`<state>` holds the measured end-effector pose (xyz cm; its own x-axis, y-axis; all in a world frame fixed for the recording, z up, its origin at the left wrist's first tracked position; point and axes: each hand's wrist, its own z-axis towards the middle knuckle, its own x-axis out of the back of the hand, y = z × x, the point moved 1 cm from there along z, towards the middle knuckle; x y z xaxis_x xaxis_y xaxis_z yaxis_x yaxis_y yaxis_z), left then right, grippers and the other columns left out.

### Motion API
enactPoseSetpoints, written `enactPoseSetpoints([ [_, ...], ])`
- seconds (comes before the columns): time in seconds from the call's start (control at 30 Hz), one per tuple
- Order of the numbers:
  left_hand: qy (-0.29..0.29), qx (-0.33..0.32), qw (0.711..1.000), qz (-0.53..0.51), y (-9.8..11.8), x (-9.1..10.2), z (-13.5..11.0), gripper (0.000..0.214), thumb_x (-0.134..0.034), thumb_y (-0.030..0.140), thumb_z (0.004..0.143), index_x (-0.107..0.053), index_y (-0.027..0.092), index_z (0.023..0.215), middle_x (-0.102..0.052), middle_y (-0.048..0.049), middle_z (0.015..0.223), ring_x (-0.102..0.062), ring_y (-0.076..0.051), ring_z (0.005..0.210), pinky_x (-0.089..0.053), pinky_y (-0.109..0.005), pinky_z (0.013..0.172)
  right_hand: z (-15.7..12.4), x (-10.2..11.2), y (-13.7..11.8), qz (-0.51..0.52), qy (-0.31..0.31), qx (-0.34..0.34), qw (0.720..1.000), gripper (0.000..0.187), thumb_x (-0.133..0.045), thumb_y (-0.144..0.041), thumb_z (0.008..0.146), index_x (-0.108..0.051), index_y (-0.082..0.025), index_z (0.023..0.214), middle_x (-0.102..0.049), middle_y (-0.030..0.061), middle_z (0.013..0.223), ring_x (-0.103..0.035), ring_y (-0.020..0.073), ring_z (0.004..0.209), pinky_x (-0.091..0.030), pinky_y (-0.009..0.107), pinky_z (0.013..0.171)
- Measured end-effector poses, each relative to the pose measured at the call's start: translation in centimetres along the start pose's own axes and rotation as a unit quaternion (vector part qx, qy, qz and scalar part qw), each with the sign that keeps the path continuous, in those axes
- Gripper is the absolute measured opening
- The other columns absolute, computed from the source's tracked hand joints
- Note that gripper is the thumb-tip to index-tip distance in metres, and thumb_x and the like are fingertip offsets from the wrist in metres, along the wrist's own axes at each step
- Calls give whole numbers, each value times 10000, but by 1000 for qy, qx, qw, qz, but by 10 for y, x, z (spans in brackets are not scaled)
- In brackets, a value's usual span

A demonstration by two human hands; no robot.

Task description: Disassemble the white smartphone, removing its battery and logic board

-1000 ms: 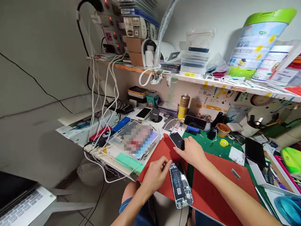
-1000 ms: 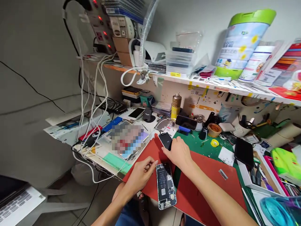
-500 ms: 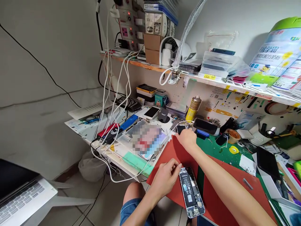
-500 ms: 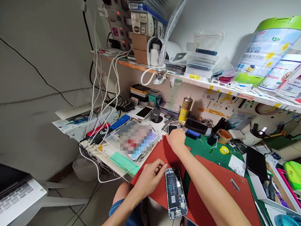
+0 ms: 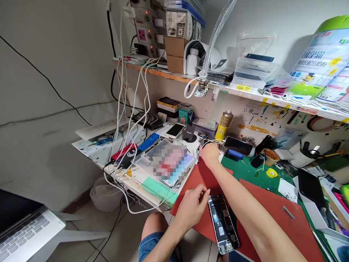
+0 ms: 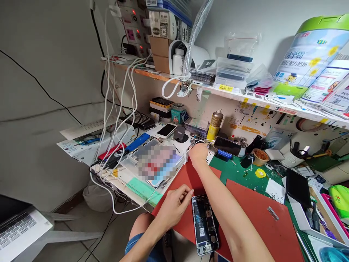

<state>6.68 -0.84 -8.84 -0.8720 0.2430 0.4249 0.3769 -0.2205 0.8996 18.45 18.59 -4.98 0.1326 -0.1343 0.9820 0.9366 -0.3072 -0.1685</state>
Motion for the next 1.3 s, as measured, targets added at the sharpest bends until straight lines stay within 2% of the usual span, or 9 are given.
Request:
enactPoseSetpoints([
  [0.2,6,-13,1000,25,-1,-2,0,366,-471,459,1111,-505,239,821,-449,63,650,-375,-145,609,-237,-308,631,-7,10,0,0,-13,28,1000,417,-735,-453,1050,-691,-123,1301,-712,138,1294,-726,255,1134,-630,450,981],
  [0.33,8,-10,1000,13,0,1,1,356,-470,470,1104,-525,243,835,-489,58,652,-416,-147,594,-264,-293,617,-33,31,22,-2,-9,69,998,351,-686,-389,1082,-694,-108,1292,-727,145,1272,-731,254,1136,-615,432,983],
  [0.43,8,1,1000,-11,0,4,2,343,-473,505,1094,-520,249,870,-527,57,669,-456,-145,575,-299,-277,603,-80,52,62,-3,-2,107,994,312,-538,-312,1135,-702,-83,1269,-741,200,1225,-743,286,1136,-573,365,908],
  [0.53,10,12,1000,-23,1,4,2,350,-476,528,1087,-484,257,866,-508,66,656,-458,-141,547,-303,-270,586,-149,62,117,-1,-14,120,993,371,-513,-462,1142,-720,-155,1118,-758,139,1079,-770,277,962,-535,336,760],
  [0.63,23,11,1000,1,5,1,0,369,-481,524,1091,-458,259,834,-430,79,619,-413,-140,535,-270,-274,574,-223,52,169,96,12,110,989,555,-455,-714,1096,-669,-227,938,-714,53,828,-737,237,713,-479,317,594],
  [0.77,45,-7,997,63,10,-4,-2,336,-506,462,1096,-469,258,831,-402,80,603,-399,-141,537,-239,-285,572,-286,25,205,182,50,98,977,541,-537,-777,1031,-656,-249,1014,-699,30,830,-733,223,684,-504,303,551],
  [0.9,72,-34,992,97,11,-8,-16,277,-513,421,1107,-531,255,886,-504,71,641,-461,-131,541,-306,-268,569,-291,16,197,180,33,82,980,533,-531,-779,1028,-658,-261,1042,-660,34,882,-709,231,735,-518,308,569],
  [1.07,92,-67,983,142,16,-19,-63,209,-543,371,1108,-618,251,954,-617,53,672,-537,-130,532,-411,-255,567,-274,16,175,147,-3,76,986,452,-544,-685,1049,-651,-255,960,-642,69,950,-678,288,868,-505,360,668],
  [1.3,68,17,993,94,31,-33,-102,209,-529,402,1104,-692,273,1075,-779,-24,867,-744,-199,749,-550,-274,603,-270,16,166,190,-18,43,981,467,-498,-670,1055,-586,-261,848,-672,111,924,-644,329,927,-474,405,785],
])
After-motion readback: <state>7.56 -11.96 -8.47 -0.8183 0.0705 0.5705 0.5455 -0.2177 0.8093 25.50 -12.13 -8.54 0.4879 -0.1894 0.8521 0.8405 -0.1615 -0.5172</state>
